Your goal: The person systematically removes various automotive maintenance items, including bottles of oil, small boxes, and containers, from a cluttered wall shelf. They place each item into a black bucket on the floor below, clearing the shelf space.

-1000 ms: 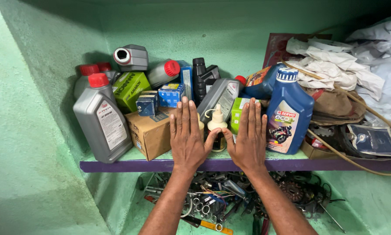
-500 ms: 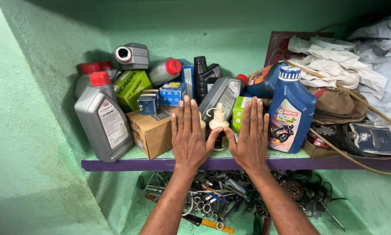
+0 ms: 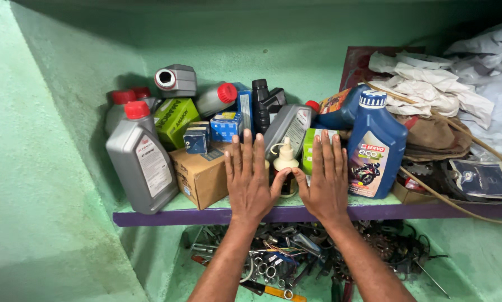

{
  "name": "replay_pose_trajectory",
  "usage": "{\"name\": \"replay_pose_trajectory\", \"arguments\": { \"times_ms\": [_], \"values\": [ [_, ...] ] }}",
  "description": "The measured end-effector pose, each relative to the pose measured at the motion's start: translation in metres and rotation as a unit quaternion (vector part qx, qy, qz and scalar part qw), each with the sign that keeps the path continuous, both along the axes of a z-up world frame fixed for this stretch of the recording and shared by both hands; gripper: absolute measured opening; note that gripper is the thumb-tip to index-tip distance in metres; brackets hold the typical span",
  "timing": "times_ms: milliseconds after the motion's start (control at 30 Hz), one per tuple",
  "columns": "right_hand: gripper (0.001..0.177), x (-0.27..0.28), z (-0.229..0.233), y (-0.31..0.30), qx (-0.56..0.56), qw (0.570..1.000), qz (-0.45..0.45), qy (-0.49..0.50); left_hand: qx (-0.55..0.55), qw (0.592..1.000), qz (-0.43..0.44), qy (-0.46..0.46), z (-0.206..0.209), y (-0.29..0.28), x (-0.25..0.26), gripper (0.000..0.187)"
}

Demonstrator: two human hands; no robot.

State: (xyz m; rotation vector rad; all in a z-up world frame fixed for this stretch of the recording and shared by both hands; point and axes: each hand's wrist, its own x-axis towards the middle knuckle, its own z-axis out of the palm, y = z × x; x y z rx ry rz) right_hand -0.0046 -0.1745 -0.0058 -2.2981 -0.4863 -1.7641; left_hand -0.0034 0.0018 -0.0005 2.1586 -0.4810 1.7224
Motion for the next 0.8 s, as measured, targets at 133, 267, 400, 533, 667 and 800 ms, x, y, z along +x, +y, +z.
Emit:
{"name": "replay_pose_trajectory", "arguments": {
  "times_ms": [133,267,400,533,667,800],
  "values": [
    [0.073,-0.002,0.0,0.001,0.002,1.0,0.009,-0.017,-0.003,1.0,-0.012,-0.015,-0.002,0.001,0.0,0.087],
    [0.07,-0.005,0.001,0.002,0.0,0.999,0.007,-0.045,0.004,0.999,-0.021,-0.033,-0.002,0.004,-0.003,0.086],
    [0.067,-0.008,-0.001,0.004,-0.008,0.997,-0.019,-0.078,-0.001,0.998,-0.049,-0.051,-0.002,0.008,-0.005,0.086],
    [0.063,-0.013,-0.006,0.005,-0.01,0.996,0.008,-0.093,-0.008,0.99,-0.087,-0.108,-0.01,0.013,-0.004,0.079],
    [0.057,-0.035,-0.026,0.013,0.035,0.994,0.064,-0.079,-0.021,0.972,-0.193,-0.13,-0.026,0.02,-0.013,0.059],
    [0.055,-0.054,-0.041,0.015,0.07,0.992,0.088,-0.049,-0.012,0.952,-0.291,-0.092,-0.047,0.016,-0.033,0.053]
  ]
}}
